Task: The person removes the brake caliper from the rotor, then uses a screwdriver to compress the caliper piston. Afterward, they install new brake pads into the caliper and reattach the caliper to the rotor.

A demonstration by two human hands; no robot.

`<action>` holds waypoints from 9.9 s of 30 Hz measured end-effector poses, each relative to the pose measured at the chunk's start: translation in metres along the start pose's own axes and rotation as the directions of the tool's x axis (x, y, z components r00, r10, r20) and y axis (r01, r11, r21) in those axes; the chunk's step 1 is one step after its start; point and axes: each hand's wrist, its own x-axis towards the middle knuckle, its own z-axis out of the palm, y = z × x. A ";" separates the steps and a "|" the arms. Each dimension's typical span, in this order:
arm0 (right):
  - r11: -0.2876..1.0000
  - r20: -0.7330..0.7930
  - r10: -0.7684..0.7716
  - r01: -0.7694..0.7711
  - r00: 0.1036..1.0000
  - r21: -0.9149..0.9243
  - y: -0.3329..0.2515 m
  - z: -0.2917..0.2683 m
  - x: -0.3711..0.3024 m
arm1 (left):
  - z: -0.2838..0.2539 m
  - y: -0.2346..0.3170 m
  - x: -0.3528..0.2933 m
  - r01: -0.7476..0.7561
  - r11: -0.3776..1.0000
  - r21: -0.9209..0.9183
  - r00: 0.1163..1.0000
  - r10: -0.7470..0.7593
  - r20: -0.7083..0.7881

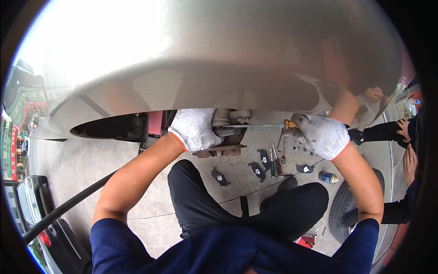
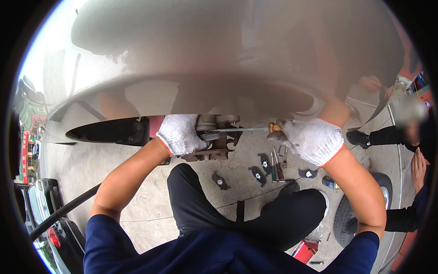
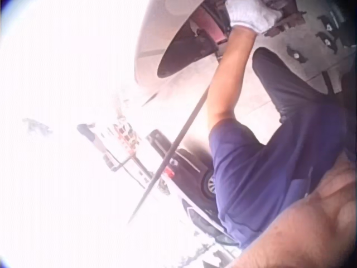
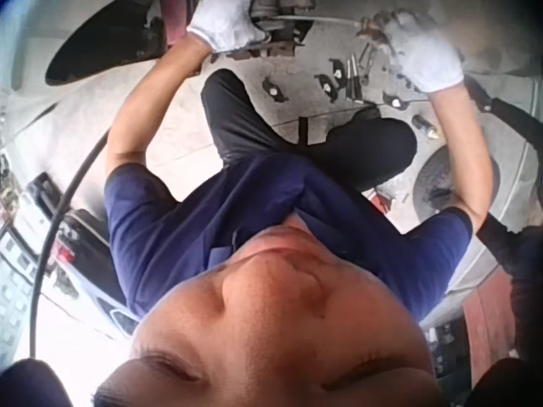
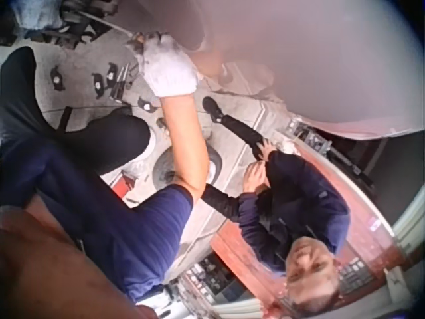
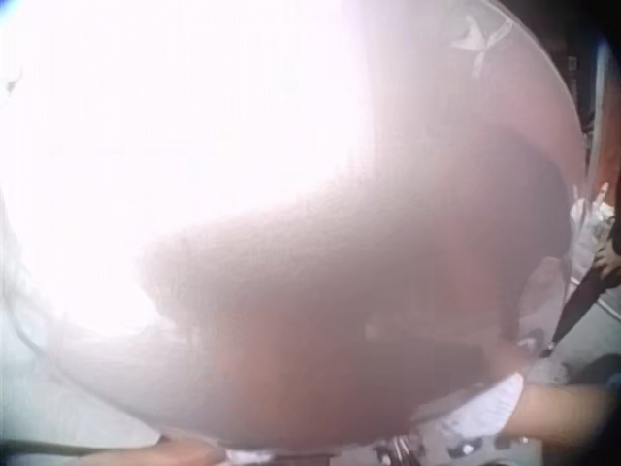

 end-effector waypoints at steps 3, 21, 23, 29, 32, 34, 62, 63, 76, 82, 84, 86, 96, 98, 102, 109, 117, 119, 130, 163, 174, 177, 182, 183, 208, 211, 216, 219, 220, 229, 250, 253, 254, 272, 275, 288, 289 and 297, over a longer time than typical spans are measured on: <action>0.997 -0.003 -0.024 0.024 1.000 0.067 0.004 -0.001 0.006 | -0.006 0.000 0.001 0.099 0.994 -0.036 0.988 -0.094 0.125; 0.769 0.137 -0.091 -0.018 0.986 0.639 0.048 0.056 0.001 | -0.005 0.008 0.000 0.098 0.991 -0.089 0.991 -0.090 0.096; 0.923 0.082 -0.009 -0.024 0.997 0.384 0.018 0.026 0.009 | -0.009 0.007 -0.004 0.160 0.985 -0.069 0.982 -0.152 0.116; 0.996 -0.416 -0.091 0.091 0.905 -0.020 0.012 0.022 -0.002 | -0.026 0.017 -0.001 0.270 0.963 0.000 0.932 -0.262 0.252; 0.996 -0.497 -0.080 0.052 0.864 -0.070 0.005 0.030 -0.014 | -0.024 0.016 -0.004 0.255 0.967 -0.013 0.944 -0.246 0.220; 0.997 -0.514 -0.053 0.017 0.856 -0.075 0.001 0.040 -0.021 | -0.021 0.014 -0.007 0.248 0.967 -0.054 0.952 -0.233 0.199; 0.913 -0.219 -0.074 0.154 0.973 0.379 -0.267 -0.001 0.097 | 0.000 -0.051 -0.201 0.179 -0.477 -0.860 0.788 -0.454 0.416; 0.938 -0.324 -0.070 0.173 0.944 0.302 -0.232 0.000 0.093 | -0.001 -0.057 -0.205 0.262 -0.344 -0.901 0.802 -0.442 0.402; 0.948 0.310 -0.086 0.173 0.947 -0.265 -0.151 -0.003 0.160 | -0.056 -0.100 -0.216 0.294 0.817 -0.497 0.956 -0.266 0.127; 0.983 0.132 -0.045 0.067 0.990 -0.170 -0.144 0.014 0.153 | -0.056 -0.094 -0.199 0.218 0.925 -0.313 0.976 -0.212 0.053; 0.991 0.141 -0.072 0.087 0.987 -0.102 -0.141 0.009 0.153 | -0.062 -0.093 -0.192 0.200 0.939 -0.281 0.980 -0.190 0.063; 0.992 0.132 -0.072 0.084 0.989 -0.093 -0.139 0.007 0.151 | -0.064 -0.091 -0.184 0.180 0.958 -0.224 0.983 -0.171 0.061; 0.997 0.177 -0.057 0.065 0.983 -0.038 -0.134 0.017 0.156 | -0.070 -0.075 -0.172 0.105 0.989 0.101 0.994 -0.104 -0.018; 0.997 0.162 -0.057 0.066 0.985 -0.048 -0.132 0.019 0.155 | -0.065 -0.077 -0.172 0.081 0.994 0.079 0.996 -0.079 -0.029; 0.997 0.195 -0.060 0.069 0.979 -0.035 -0.137 0.009 0.156 | -0.063 -0.083 -0.179 0.057 0.998 -0.022 0.998 -0.057 -0.003; 0.995 0.146 -0.085 0.091 0.986 -0.035 -0.133 0.016 0.155 | -0.071 -0.091 -0.178 0.054 0.934 -0.354 0.994 -0.017 0.107; 0.996 0.163 -0.081 0.087 0.983 -0.029 -0.132 0.015 0.155 | -0.068 -0.108 -0.172 -0.032 0.967 -0.254 0.999 0.040 0.027; 0.997 0.150 -0.079 0.080 0.986 -0.003 -0.134 0.013 0.156 | -0.069 -0.109 -0.175 -0.030 0.964 -0.264 0.997 0.046 0.056; 0.998 0.177 -0.058 0.062 0.983 -0.018 -0.133 0.014 0.157 | -0.066 -0.116 -0.174 0.073 0.856 -0.512 0.989 0.003 0.147; 0.988 0.064 -0.134 0.129 0.989 0.086 -0.122 0.029 0.158 | -0.020 -0.110 -0.185 0.098 0.914 -0.393 0.994 -0.106 0.000; 0.994 0.085 -0.109 0.106 0.990 0.041 -0.124 0.029 0.156 | 0.009 -0.119 -0.187 0.010 0.902 -0.433 0.986 -0.081 -0.147; 0.994 0.098 -0.105 0.104 0.990 0.019 -0.125 0.027 0.155 | 0.015 -0.120 -0.189 0.029 0.897 -0.441 0.986 -0.098 -0.133; 0.995 0.108 -0.102 0.104 0.989 -0.013 -0.127 0.024 0.154 | 0.026 -0.125 -0.190 0.028 0.877 -0.479 0.986 -0.104 -0.134; 0.995 0.110 -0.103 0.104 0.989 -0.010 -0.127 0.025 0.155 | 0.026 -0.124 -0.190 0.036 0.880 -0.474 0.986 -0.109 -0.128; 0.993 0.125 -0.115 0.114 0.986 0.015 -0.121 0.027 0.160 | -0.014 -0.108 -0.177 0.021 0.955 -0.296 0.989 -0.062 -0.132; 0.992 0.130 -0.121 0.124 0.984 -0.015 -0.121 0.025 0.159 | -0.016 -0.111 -0.176 0.002 0.963 -0.271 0.993 -0.034 -0.114; 0.992 0.118 -0.123 0.125 0.985 -0.012 -0.123 0.025 0.154 | -0.024 -0.114 -0.171 -0.044 0.970 -0.238 0.995 0.020 -0.102; 0.993 0.112 -0.121 0.121 0.986 0.009 -0.123 0.026 0.155 | -0.027 -0.114 -0.169 -0.030 0.972 -0.234 0.997 0.011 -0.083; 0.993 0.111 -0.120 0.118 0.987 0.017 -0.122 0.026 0.155 | -0.027 -0.114 -0.168 -0.024 0.971 -0.236 0.997 0.006 -0.078; 0.994 0.075 -0.112 0.111 0.991 0.018 -0.124 0.028 0.158 | -0.027 -0.111 -0.171 -0.005 0.965 -0.261 0.998 -0.012 -0.062; 0.989 0.071 -0.146 0.145 0.987 0.011 -0.127 0.024 0.157 | 0.010 -0.222 -0.270 0.463 0.758 -0.459 0.875 -0.475 0.098; 0.991 0.106 -0.133 0.131 0.985 0.020 -0.132 0.016 0.157 | 0.118 -0.266 -0.296 0.620 0.618 -0.484 0.785 -0.484 0.387; 0.994 0.151 -0.110 0.108 0.982 0.020 -0.132 0.012 0.154 | 0.153 -0.257 -0.290 0.589 0.624 -0.513 0.807 -0.422 0.414; 0.834 -0.095 0.417 -0.339 0.904 0.436 -0.098 0.035 0.061 | 0.250 -0.181 -0.143 0.185 0.433 -0.882 0.743 -0.650 -0.163; 0.887 -0.089 0.304 -0.248 0.948 0.389 -0.098 0.034 0.075 | 0.085 -0.102 -0.099 -0.165 0.670 -0.723 0.793 -0.346 -0.501; 0.944 0.019 0.026 -0.031 0.999 0.329 -0.090 0.027 0.114 | 0.020 -0.017 -0.037 0.081 0.973 -0.218 0.988 -0.107 -0.112; 0.936 0.036 0.021 -0.033 0.999 0.350 -0.091 0.027 0.115 | 0.022 -0.018 -0.038 0.063 0.970 -0.237 0.984 -0.100 -0.147; 0.923 -0.100 -0.019 0.055 0.995 0.380 -0.086 0.047 0.118 | 0.025 -0.012 -0.035 0.067 0.955 -0.288 0.975 -0.124 -0.184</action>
